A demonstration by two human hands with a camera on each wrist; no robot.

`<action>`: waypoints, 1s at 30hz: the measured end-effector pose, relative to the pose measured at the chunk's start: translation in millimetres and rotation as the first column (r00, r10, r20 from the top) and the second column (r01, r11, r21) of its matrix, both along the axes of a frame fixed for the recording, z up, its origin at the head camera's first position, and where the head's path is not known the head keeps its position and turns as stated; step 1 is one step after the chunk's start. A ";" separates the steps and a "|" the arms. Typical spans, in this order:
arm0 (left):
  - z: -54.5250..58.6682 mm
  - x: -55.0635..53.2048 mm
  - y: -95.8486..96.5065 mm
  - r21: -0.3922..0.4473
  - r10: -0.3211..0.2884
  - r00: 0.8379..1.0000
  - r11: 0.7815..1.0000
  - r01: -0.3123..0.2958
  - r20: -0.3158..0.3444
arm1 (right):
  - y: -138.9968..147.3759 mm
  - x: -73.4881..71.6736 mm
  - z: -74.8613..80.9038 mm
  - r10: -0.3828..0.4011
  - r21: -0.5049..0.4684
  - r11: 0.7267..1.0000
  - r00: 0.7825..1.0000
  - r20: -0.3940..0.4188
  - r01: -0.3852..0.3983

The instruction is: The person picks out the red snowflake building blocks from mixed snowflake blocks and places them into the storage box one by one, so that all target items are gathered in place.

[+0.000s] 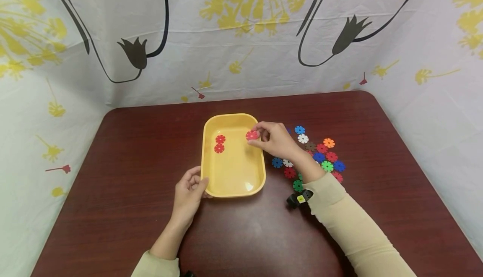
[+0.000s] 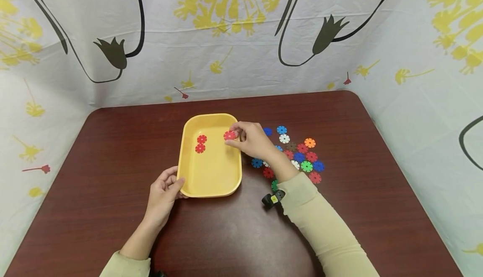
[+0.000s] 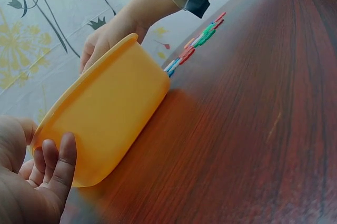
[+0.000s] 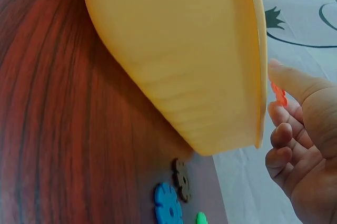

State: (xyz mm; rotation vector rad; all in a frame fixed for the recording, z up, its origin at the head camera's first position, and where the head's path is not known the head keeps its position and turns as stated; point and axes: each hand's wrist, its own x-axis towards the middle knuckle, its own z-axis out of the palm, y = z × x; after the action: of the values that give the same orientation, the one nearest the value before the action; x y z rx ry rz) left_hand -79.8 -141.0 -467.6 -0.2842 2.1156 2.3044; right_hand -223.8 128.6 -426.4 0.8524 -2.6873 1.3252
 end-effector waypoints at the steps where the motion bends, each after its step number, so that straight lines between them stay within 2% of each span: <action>1: 0.0 0.0 0.0 -0.001 0.000 1.000 1.000 0.000 0.000 | -1.8 0.0 0.4 0.002 0.003 1.000 1.000 -0.004 -0.002; 12: 0.0 0.3 -0.5 -0.008 0.001 1.000 1.000 -0.001 0.001 | -17.0 1.3 1.1 0.026 0.013 1.000 1.000 0.006 -0.027; 25: -0.2 0.4 -1.4 -0.006 -0.002 1.000 1.000 0.002 -0.004 | -32.0 0.5 2.2 0.058 0.027 0.998 0.996 -0.070 -0.056; 30: -0.1 0.1 -0.3 -0.009 0.001 1.000 1.000 -0.001 -0.008 | -37.5 0.9 1.9 0.091 0.022 0.996 0.994 -0.060 -0.089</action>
State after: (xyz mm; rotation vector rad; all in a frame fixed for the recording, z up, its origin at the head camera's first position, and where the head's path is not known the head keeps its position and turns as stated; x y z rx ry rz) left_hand -79.8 -141.3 -467.7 -0.2767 2.1305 2.3004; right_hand -222.9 91.2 -424.6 1.0103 -2.6490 1.2693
